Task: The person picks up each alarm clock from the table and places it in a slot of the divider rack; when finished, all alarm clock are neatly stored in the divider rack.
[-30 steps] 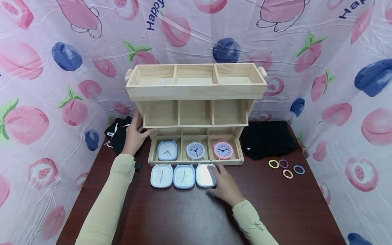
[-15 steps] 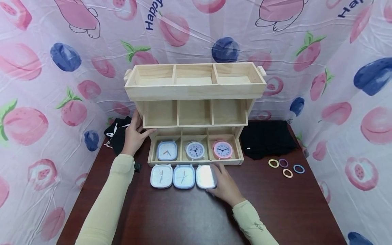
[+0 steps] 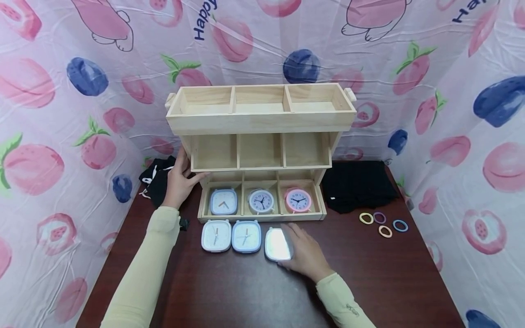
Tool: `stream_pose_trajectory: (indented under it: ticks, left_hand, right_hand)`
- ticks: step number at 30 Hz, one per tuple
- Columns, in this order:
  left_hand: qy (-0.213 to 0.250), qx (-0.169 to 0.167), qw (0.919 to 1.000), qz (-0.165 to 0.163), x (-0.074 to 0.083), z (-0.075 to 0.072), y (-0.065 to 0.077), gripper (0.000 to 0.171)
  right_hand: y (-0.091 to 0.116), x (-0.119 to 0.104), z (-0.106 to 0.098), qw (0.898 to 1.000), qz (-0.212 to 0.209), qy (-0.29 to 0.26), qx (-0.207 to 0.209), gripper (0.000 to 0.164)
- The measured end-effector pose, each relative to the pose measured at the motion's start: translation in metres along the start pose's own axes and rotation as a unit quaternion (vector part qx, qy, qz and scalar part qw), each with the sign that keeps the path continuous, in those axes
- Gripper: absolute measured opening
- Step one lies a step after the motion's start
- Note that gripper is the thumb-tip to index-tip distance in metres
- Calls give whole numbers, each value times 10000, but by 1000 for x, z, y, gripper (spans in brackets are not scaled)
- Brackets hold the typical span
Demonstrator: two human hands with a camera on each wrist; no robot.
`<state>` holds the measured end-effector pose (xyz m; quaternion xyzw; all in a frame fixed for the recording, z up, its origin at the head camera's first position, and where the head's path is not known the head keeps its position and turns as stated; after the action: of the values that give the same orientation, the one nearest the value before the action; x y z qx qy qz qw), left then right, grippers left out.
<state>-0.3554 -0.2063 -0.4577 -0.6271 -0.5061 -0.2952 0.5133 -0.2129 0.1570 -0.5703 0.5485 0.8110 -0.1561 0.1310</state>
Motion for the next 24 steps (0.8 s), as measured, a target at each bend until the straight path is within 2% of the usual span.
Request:
stream_pose_trajectory:
  ticks: [6,13,15,18,21,24]
  left_hand:
    - [-6,-9,10000,-31,-1,0,1,112]
    - [13,-23,10000,-85,-3,1,2,112]
    - [23,-15,10000,-62,-2,1,2,113]
    - [58,12,10000,-36,-1,1,1,112]
    - [101,14,9999,-45,-2,0,0,112]
    - [135,-10,9999,-57,-2,1,-1,111]
  right_hand:
    - [8,-2,0,10000,-50,15,-85,102]
    - [10,-1,-10,9993,-240,76,280,104]
    - [8,-2,-22,9982,-329,25,510,105]
    - [3,-3,-49,9934,-527,-96,1014,104]
    - [-5,-5,-85,9834,-767,-244,1628,101]
    - [-13,-3,-120,9701,-825,-379,2250,97]
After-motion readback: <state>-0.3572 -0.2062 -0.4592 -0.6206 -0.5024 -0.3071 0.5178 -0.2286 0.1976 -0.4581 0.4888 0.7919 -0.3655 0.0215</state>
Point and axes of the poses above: each hand's wrist, its own y-axis away from the middle knuckle, its own z-axis out of the palm, x = y × z, the point moved 10 cm from there along -y, towards the middle knuckle, and after that the axes turned 3 degrees about y, right-handed, at the moved point
